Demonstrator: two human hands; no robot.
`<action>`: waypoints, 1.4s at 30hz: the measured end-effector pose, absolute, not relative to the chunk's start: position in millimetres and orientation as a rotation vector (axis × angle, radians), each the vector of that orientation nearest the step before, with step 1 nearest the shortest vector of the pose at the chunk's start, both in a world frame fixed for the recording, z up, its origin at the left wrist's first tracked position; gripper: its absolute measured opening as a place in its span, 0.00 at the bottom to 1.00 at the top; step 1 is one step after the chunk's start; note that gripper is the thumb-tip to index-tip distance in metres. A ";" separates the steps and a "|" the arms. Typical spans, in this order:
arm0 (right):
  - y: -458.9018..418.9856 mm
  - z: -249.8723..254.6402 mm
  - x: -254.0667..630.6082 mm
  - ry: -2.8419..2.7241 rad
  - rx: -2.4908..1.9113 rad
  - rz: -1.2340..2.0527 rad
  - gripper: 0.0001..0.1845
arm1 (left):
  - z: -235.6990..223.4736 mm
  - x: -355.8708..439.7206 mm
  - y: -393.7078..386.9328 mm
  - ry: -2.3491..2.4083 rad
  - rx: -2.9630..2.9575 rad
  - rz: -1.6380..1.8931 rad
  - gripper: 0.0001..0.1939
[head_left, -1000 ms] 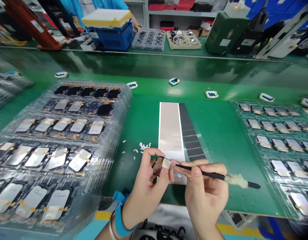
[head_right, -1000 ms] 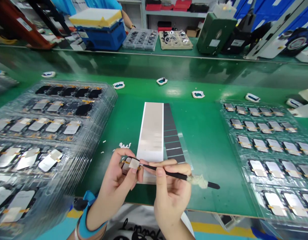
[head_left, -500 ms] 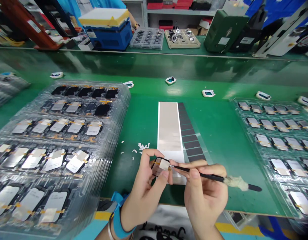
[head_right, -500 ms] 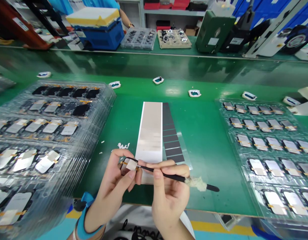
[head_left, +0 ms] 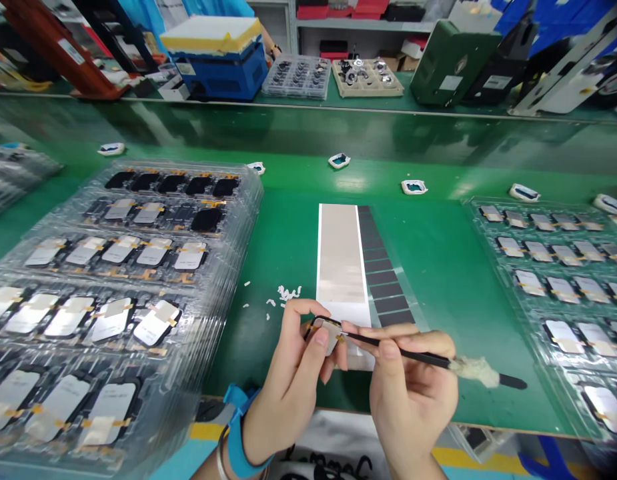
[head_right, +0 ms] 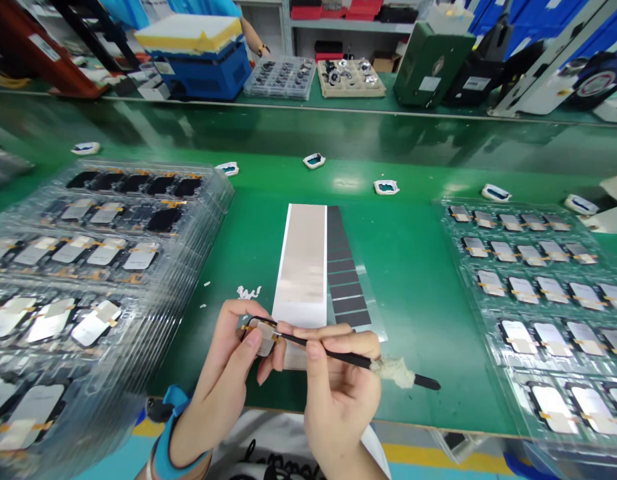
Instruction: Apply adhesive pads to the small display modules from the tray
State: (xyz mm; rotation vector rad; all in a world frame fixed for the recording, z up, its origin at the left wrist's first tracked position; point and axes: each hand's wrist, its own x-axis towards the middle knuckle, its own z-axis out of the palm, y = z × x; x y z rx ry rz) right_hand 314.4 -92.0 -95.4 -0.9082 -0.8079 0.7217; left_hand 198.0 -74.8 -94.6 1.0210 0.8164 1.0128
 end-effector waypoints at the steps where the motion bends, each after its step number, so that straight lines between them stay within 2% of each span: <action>1: -91.9 -95.5 314.4 -0.807 -0.904 0.724 0.11 | -95.1 197.9 -74.9 0.817 1.028 1.017 0.07; 26: -90.6 -92.8 312.3 -0.864 -0.950 0.669 0.11 | -94.9 200.6 -73.6 0.824 1.121 1.099 0.04; 36: -94.1 -97.1 313.4 -0.755 -0.956 0.744 0.06 | -94.8 201.5 -71.9 0.901 1.103 1.129 0.08; 42: -94.2 -96.9 315.0 -0.754 -0.967 0.751 0.06 | -93.9 200.8 -72.4 0.879 1.117 1.116 0.05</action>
